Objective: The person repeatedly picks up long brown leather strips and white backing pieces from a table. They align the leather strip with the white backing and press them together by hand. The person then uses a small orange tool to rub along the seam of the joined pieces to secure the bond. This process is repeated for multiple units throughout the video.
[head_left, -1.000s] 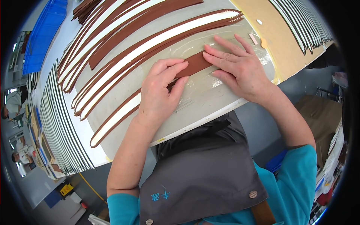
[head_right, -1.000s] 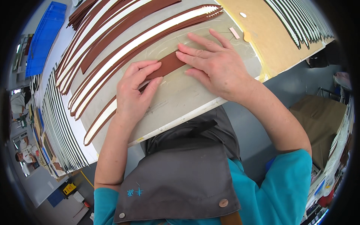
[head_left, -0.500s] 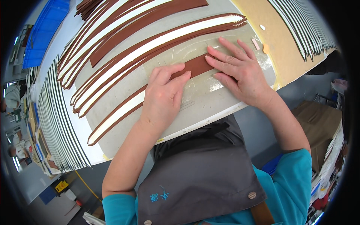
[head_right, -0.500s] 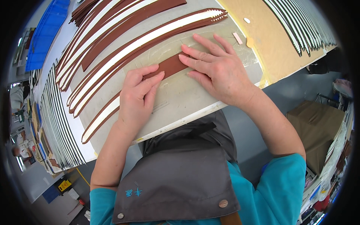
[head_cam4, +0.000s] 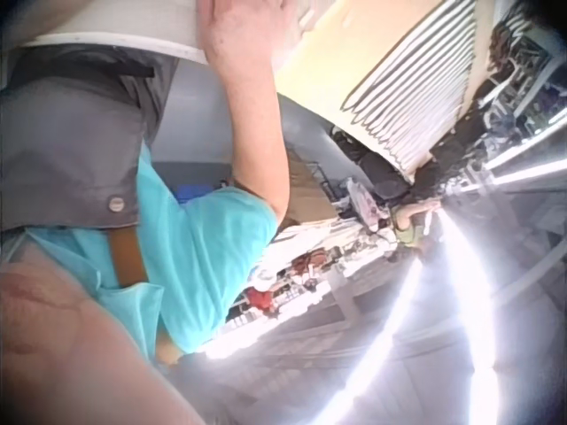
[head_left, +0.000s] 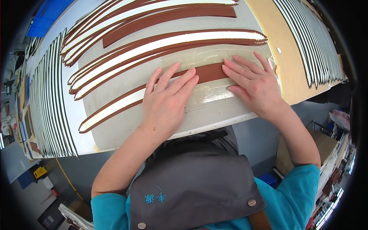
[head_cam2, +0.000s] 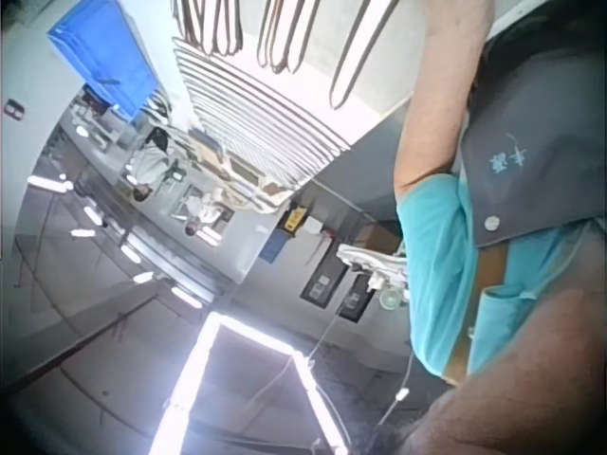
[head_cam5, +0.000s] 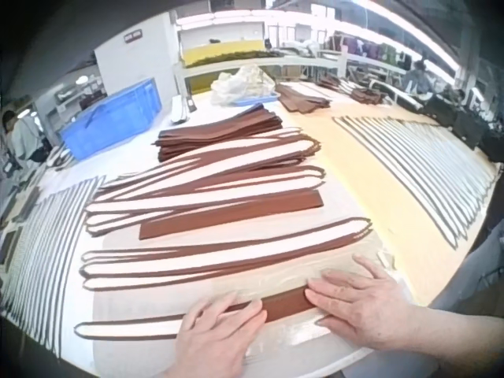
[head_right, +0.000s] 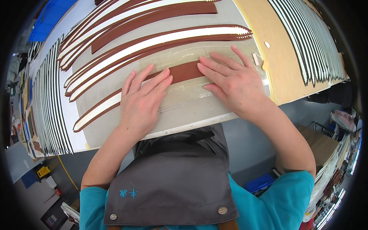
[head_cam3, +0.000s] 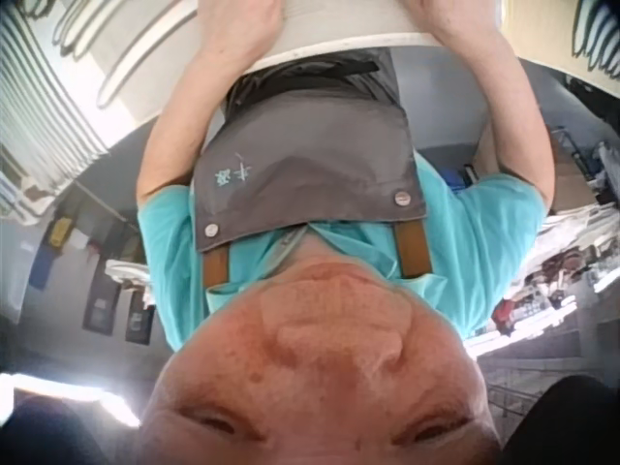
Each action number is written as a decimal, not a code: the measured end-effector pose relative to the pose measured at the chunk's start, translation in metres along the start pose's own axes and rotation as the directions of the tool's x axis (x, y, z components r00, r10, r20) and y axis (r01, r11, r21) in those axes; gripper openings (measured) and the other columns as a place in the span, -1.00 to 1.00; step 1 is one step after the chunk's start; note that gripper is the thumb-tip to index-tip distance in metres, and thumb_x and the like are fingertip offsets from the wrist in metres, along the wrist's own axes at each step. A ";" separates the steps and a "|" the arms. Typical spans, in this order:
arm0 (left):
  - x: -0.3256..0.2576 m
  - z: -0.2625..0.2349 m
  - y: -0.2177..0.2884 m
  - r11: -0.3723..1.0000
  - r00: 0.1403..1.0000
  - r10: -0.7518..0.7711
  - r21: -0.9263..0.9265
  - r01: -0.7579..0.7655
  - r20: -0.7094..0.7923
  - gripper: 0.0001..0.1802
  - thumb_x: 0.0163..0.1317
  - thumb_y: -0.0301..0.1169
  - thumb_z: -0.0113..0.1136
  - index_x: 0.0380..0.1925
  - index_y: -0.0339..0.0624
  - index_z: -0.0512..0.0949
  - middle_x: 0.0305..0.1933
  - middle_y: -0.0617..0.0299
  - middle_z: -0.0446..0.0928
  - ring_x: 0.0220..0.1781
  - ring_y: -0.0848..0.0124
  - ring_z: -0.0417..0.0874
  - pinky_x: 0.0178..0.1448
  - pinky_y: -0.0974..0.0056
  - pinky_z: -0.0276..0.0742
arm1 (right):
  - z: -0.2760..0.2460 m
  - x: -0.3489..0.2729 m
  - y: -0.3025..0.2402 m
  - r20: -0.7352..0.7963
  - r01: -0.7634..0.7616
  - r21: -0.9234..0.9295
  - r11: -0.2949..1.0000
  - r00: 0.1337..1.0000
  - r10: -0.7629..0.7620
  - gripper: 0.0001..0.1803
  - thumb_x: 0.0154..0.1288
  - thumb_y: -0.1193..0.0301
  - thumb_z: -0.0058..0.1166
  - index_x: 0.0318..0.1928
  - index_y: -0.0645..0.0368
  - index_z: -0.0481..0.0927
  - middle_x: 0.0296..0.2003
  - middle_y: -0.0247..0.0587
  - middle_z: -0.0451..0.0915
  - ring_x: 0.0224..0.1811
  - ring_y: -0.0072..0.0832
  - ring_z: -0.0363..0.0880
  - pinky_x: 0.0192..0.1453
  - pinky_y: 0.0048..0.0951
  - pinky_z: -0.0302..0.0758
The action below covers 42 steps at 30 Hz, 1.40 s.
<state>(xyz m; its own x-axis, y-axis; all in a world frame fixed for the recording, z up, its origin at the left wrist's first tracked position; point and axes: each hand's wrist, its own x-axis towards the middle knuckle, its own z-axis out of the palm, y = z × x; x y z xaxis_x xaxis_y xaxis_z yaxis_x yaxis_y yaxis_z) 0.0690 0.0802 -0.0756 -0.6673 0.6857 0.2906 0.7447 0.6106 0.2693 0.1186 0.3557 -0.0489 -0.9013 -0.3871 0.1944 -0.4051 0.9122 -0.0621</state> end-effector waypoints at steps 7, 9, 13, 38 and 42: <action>-0.008 -0.003 -0.003 0.999 1.000 -0.022 -0.024 0.022 -0.021 -0.57 0.35 -0.40 0.32 0.23 0.04 0.70 0.37 0.46 0.63 0.52 0.23 0.46 0.65 -0.06 0.20 | -0.004 0.004 0.000 0.026 -0.002 0.001 1.000 1.000 0.002 -0.48 0.31 0.28 0.39 0.28 -0.03 0.70 0.30 -0.44 0.68 0.39 -0.32 0.55 0.63 0.02 0.27; -0.005 -0.001 -0.005 0.998 0.999 -0.022 -0.066 0.019 -0.047 -0.60 0.34 -0.39 0.34 0.18 0.04 0.73 0.34 0.45 0.65 0.49 0.22 0.48 0.63 -0.06 0.23 | 0.000 0.001 -0.007 0.004 -0.034 0.020 0.999 0.999 0.034 -0.50 0.31 0.29 0.40 0.26 0.00 0.72 0.29 -0.41 0.69 0.37 -0.30 0.56 0.60 0.02 0.30; 0.010 -0.002 -0.014 0.993 0.997 0.036 -0.111 -0.044 -0.072 -0.67 0.27 -0.36 0.42 0.06 0.00 0.77 0.21 0.38 0.69 0.29 0.22 0.60 0.47 -0.06 0.38 | 0.005 0.000 -0.010 -0.069 -0.038 0.031 0.999 0.997 0.040 -0.55 0.29 0.33 0.40 0.20 0.08 0.74 0.28 -0.33 0.70 0.30 -0.27 0.60 0.51 0.00 0.38; 0.014 0.010 0.003 0.999 0.994 -0.033 0.005 0.034 -0.100 -0.58 0.30 -0.45 0.35 0.18 0.03 0.74 0.12 0.22 0.55 0.13 0.17 0.51 0.22 0.06 0.39 | 0.023 -0.021 -0.020 -0.171 -0.282 0.277 0.919 0.926 0.336 -0.47 0.20 0.24 0.50 0.22 -0.11 0.79 0.43 -0.09 0.49 0.44 -0.03 0.39 0.51 -0.01 0.25; 0.016 0.007 0.004 0.998 0.995 -0.058 0.002 0.059 -0.080 -0.57 0.31 -0.47 0.36 0.19 0.04 0.74 0.12 0.21 0.55 0.16 0.17 0.50 0.24 0.08 0.37 | 0.023 -0.022 -0.019 -0.172 -0.291 0.307 0.906 0.919 0.354 -0.42 0.19 0.21 0.51 0.25 -0.10 0.76 0.44 -0.08 0.48 0.45 -0.03 0.39 0.53 -0.01 0.23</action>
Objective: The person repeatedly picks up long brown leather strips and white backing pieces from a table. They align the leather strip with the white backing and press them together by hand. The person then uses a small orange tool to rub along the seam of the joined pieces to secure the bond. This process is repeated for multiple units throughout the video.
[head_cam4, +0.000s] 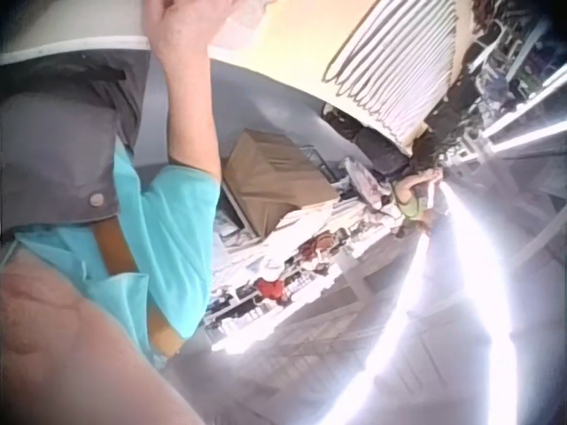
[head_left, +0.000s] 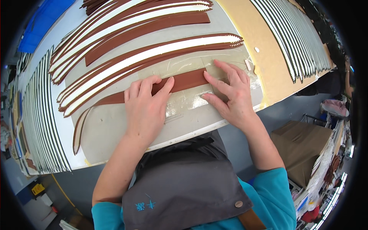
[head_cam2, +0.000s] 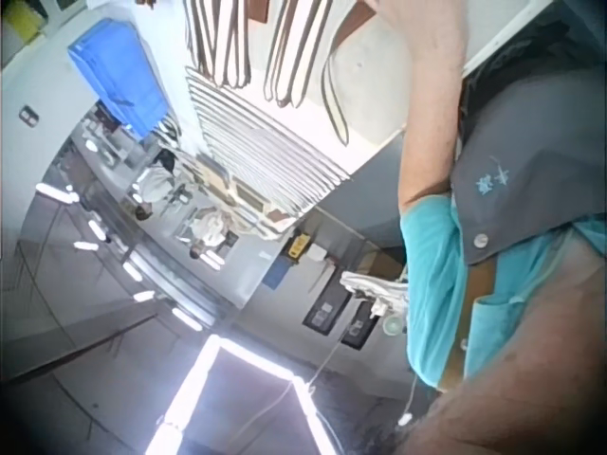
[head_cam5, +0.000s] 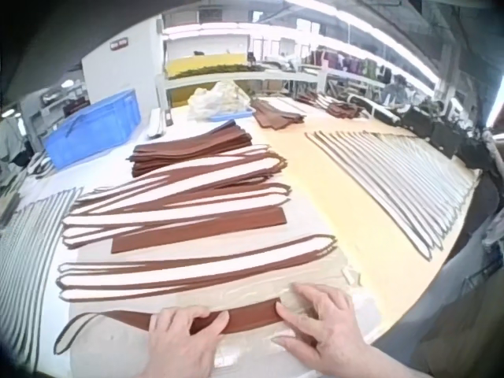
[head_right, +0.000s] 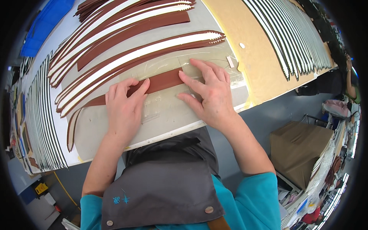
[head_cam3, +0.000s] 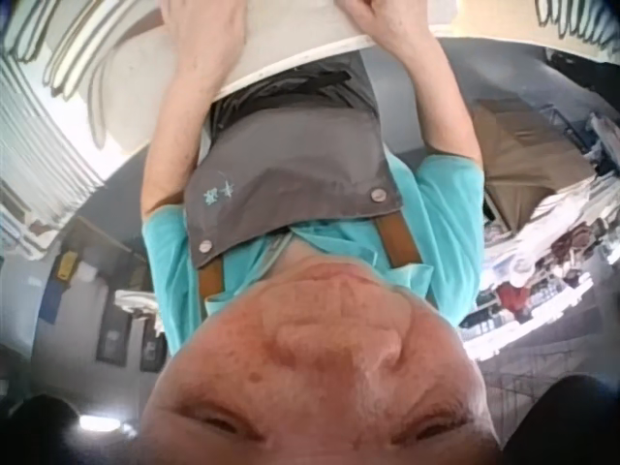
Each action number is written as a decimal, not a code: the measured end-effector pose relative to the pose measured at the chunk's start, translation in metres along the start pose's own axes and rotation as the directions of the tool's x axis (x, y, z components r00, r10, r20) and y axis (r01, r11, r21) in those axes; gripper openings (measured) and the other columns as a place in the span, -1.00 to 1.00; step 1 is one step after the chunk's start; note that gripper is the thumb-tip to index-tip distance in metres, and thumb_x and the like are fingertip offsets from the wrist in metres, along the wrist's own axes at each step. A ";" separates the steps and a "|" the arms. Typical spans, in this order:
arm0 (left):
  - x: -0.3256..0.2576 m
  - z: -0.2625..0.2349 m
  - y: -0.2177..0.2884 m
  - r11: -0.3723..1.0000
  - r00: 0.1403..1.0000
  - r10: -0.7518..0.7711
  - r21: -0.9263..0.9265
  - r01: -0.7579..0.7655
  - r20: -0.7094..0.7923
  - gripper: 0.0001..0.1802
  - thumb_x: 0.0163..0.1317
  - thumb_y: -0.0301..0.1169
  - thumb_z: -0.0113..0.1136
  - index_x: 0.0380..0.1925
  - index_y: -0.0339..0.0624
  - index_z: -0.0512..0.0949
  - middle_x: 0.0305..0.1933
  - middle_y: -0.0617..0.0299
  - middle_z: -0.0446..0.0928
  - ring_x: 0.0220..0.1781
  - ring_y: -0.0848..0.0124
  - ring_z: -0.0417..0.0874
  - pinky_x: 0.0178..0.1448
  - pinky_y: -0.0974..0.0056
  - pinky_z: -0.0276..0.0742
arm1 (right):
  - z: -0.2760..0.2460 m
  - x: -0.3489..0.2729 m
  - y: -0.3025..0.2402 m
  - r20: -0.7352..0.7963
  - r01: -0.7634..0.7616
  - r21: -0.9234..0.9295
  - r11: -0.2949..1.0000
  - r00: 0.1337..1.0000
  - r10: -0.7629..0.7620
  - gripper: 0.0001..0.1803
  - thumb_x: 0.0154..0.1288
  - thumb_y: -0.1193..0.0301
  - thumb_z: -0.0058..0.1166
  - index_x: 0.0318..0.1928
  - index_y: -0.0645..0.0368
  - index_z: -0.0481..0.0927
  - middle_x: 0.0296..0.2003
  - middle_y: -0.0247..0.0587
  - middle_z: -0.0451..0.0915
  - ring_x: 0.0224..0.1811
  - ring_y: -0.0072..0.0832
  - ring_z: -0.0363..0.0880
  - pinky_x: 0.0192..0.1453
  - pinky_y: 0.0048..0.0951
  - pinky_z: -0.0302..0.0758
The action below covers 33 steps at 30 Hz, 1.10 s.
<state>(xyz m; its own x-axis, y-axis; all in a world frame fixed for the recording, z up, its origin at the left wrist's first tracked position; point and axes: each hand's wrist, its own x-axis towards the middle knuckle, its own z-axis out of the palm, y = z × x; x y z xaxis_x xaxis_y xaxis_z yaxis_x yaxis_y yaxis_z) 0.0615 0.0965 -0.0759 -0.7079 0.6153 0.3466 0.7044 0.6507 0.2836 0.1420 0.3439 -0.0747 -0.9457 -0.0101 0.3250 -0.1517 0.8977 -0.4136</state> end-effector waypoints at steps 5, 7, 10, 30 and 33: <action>0.000 0.002 -0.001 1.000 1.000 0.002 0.016 -0.002 -0.001 -0.55 0.27 -0.46 0.41 0.18 0.08 0.75 0.13 0.24 0.55 0.14 0.17 0.48 0.23 0.07 0.35 | -0.002 0.002 -0.001 -0.004 0.017 -0.009 1.000 1.000 -0.017 -0.45 0.18 0.20 0.51 0.22 -0.07 0.78 0.42 -0.09 0.51 0.51 -0.01 0.36 0.55 0.01 0.21; 0.001 0.003 -0.002 1.000 1.000 0.012 0.026 -0.012 0.002 -0.55 0.25 -0.45 0.43 0.17 0.10 0.75 0.14 0.25 0.54 0.13 0.17 0.48 0.23 0.06 0.34 | -0.002 0.003 0.000 -0.007 0.012 -0.001 1.000 1.000 -0.012 -0.45 0.16 0.22 0.51 0.21 -0.07 0.78 0.42 -0.09 0.51 0.52 -0.01 0.35 0.56 0.01 0.20; 0.001 0.002 0.000 1.000 1.000 0.000 0.027 0.000 0.016 -0.55 0.24 -0.46 0.43 0.16 0.10 0.75 0.13 0.25 0.55 0.13 0.17 0.48 0.22 0.07 0.34 | -0.003 0.004 0.000 0.000 0.008 0.016 1.000 1.000 -0.008 -0.46 0.14 0.24 0.52 0.19 -0.06 0.79 0.42 -0.09 0.51 0.54 -0.02 0.34 0.56 0.01 0.20; -0.002 -0.007 -0.001 0.999 0.995 0.034 0.015 -0.036 0.095 -0.46 0.22 -0.51 0.27 0.25 -0.02 0.67 0.23 0.17 0.52 0.25 0.14 0.50 0.30 0.00 0.41 | -0.004 0.013 -0.019 0.230 0.170 -0.101 0.980 0.963 -0.143 -0.34 0.34 0.28 0.38 0.42 0.14 0.56 0.50 -0.12 0.47 0.60 -0.21 0.35 0.69 0.08 0.14; -0.007 -0.017 -0.004 1.000 0.994 -0.003 0.003 0.002 0.106 -0.46 0.22 -0.53 0.26 0.25 -0.06 0.66 0.26 0.17 0.52 0.31 0.13 0.49 0.35 -0.02 0.41 | -0.007 0.014 -0.017 0.266 0.193 -0.138 0.972 0.952 -0.151 -0.32 0.38 0.27 0.35 0.47 0.11 0.51 0.53 -0.14 0.43 0.61 -0.24 0.34 0.70 0.07 0.12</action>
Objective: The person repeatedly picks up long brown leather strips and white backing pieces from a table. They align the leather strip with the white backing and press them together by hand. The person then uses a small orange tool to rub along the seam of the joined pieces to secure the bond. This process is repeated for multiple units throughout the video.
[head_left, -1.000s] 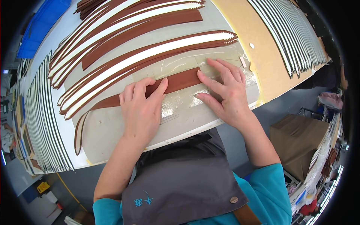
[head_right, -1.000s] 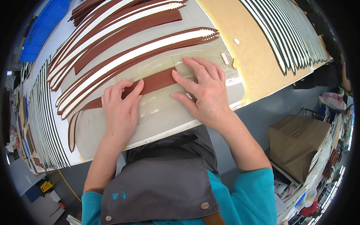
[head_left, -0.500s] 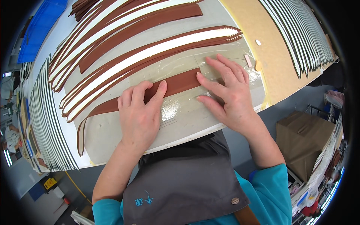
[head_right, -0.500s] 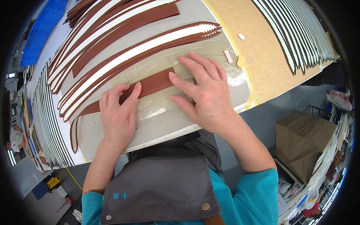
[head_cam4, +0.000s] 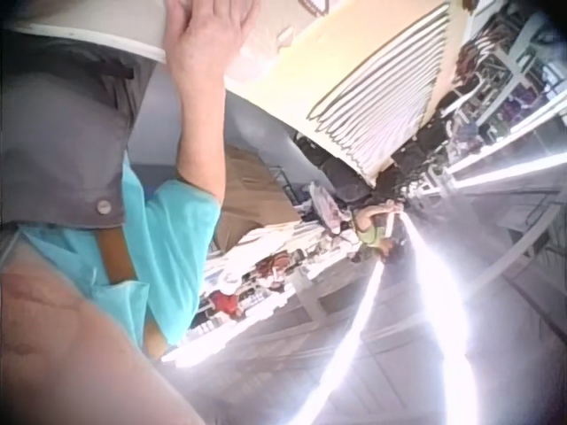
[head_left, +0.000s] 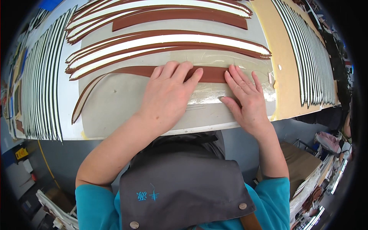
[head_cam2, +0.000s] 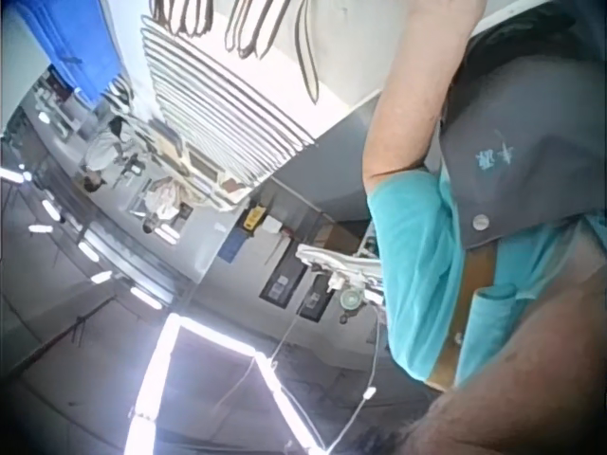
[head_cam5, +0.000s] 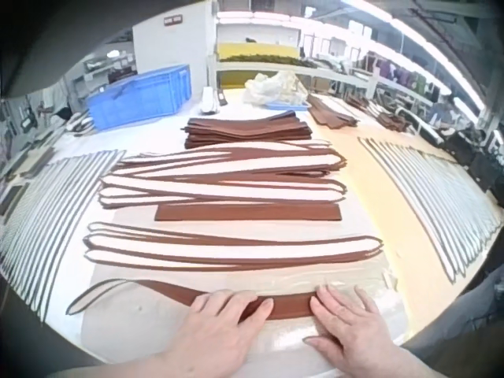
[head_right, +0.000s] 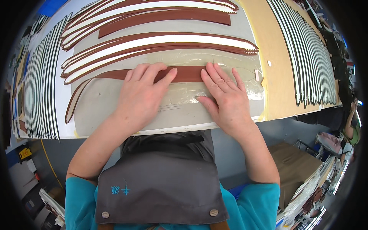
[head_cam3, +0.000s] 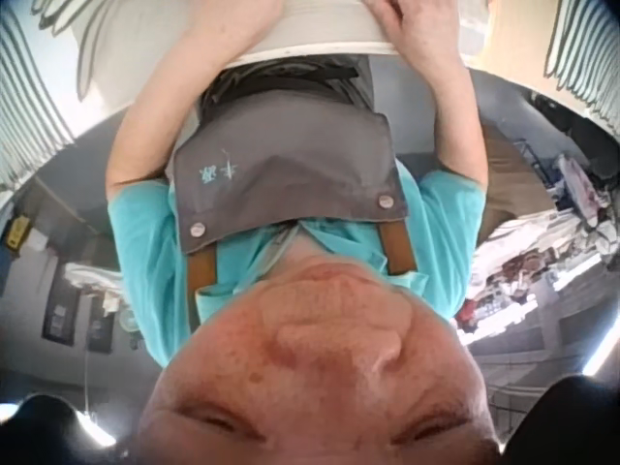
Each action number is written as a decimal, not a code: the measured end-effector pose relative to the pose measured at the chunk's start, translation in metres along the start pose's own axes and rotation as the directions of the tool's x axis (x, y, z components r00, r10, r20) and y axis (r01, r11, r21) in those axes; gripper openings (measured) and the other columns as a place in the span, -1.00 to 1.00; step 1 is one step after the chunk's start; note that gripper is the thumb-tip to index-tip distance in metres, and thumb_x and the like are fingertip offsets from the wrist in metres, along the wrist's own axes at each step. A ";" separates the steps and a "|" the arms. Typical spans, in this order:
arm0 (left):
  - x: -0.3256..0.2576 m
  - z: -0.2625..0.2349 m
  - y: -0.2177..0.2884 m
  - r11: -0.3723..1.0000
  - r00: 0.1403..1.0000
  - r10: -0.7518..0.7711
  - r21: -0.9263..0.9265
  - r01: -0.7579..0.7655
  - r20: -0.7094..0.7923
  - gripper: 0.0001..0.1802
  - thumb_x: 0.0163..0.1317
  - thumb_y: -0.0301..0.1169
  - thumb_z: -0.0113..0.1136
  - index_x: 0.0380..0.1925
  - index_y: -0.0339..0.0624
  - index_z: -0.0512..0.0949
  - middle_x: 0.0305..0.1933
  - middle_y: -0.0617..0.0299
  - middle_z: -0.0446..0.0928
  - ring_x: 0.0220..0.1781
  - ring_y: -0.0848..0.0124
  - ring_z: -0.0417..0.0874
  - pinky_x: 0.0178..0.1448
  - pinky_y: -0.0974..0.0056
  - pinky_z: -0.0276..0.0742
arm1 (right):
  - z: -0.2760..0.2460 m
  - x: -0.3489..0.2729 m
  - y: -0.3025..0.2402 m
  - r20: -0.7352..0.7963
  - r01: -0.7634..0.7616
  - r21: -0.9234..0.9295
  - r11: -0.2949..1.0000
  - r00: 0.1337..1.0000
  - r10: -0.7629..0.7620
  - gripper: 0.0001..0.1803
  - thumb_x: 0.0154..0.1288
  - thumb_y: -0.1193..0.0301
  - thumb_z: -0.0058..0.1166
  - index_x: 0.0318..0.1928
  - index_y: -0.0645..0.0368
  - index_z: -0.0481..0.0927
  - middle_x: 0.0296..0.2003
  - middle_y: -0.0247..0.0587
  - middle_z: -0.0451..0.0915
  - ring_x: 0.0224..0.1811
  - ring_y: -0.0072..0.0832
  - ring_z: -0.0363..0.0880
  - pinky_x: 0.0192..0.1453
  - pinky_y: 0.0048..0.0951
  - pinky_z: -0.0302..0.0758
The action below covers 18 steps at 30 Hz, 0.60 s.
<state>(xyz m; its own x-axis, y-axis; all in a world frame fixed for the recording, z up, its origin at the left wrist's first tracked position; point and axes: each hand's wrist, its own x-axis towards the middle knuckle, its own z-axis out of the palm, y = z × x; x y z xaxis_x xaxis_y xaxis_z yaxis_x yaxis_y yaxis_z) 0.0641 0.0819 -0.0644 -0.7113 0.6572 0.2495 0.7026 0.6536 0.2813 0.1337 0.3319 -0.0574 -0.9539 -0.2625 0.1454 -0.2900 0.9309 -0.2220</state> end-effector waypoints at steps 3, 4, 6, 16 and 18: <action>-0.013 -0.020 -0.013 0.992 0.996 -0.082 0.091 0.083 -0.020 -0.46 0.24 -0.57 0.23 0.26 -0.07 0.66 0.28 0.18 0.53 0.34 0.13 0.50 0.38 -0.02 0.40 | 0.005 -0.002 0.001 -0.018 -0.016 0.031 0.999 1.000 0.017 -0.31 0.38 0.27 0.35 0.48 0.10 0.51 0.53 -0.15 0.43 0.62 -0.24 0.33 0.70 0.07 0.12; -0.017 -0.033 -0.026 0.986 0.995 -0.094 0.139 0.095 -0.010 -0.45 0.24 -0.59 0.22 0.27 -0.07 0.65 0.28 0.18 0.55 0.33 0.13 0.52 0.38 0.00 0.40 | 0.008 -0.003 0.002 -0.030 -0.025 0.046 0.999 0.999 0.027 -0.31 0.38 0.27 0.35 0.48 0.10 0.50 0.53 -0.15 0.43 0.62 -0.24 0.33 0.70 0.07 0.12; -0.035 -0.050 -0.051 0.972 0.990 -0.144 0.186 0.143 -0.008 -0.45 0.24 -0.63 0.21 0.25 -0.06 0.67 0.23 0.17 0.60 0.29 0.14 0.56 0.37 0.03 0.41 | 0.010 -0.005 0.002 -0.040 -0.029 0.062 0.998 0.999 0.031 -0.30 0.38 0.27 0.36 0.49 0.10 0.50 0.54 -0.15 0.43 0.62 -0.24 0.32 0.70 0.06 0.11; -0.069 -0.087 -0.084 0.947 0.973 -0.110 0.275 0.164 -0.201 -0.45 0.10 -0.76 0.23 0.07 -0.05 0.78 0.04 0.25 0.73 0.11 0.15 0.65 0.37 0.12 0.38 | 0.010 -0.004 0.003 -0.058 -0.028 0.081 0.996 0.998 0.033 -0.33 0.38 0.28 0.36 0.47 0.10 0.53 0.53 -0.16 0.44 0.62 -0.24 0.34 0.70 0.06 0.11; -0.073 -0.082 -0.080 0.904 0.981 -0.166 0.383 0.192 -0.099 -0.43 0.09 -0.77 0.21 0.10 -0.08 0.76 0.09 0.23 0.71 0.13 0.13 0.65 0.40 0.11 0.36 | 0.012 -0.005 0.003 -0.069 -0.029 0.090 0.995 0.997 0.036 -0.34 0.38 0.29 0.36 0.46 0.10 0.54 0.52 -0.16 0.45 0.61 -0.24 0.35 0.69 0.06 0.12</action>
<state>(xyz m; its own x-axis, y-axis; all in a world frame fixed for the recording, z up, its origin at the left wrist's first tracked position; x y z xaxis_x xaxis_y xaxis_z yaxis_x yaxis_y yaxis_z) 0.0578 -0.0489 -0.0289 -0.8167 0.4988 0.2902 0.5068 0.8605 -0.0528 0.1366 0.3328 -0.0703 -0.9560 -0.2112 0.2035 -0.2678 0.9115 -0.3122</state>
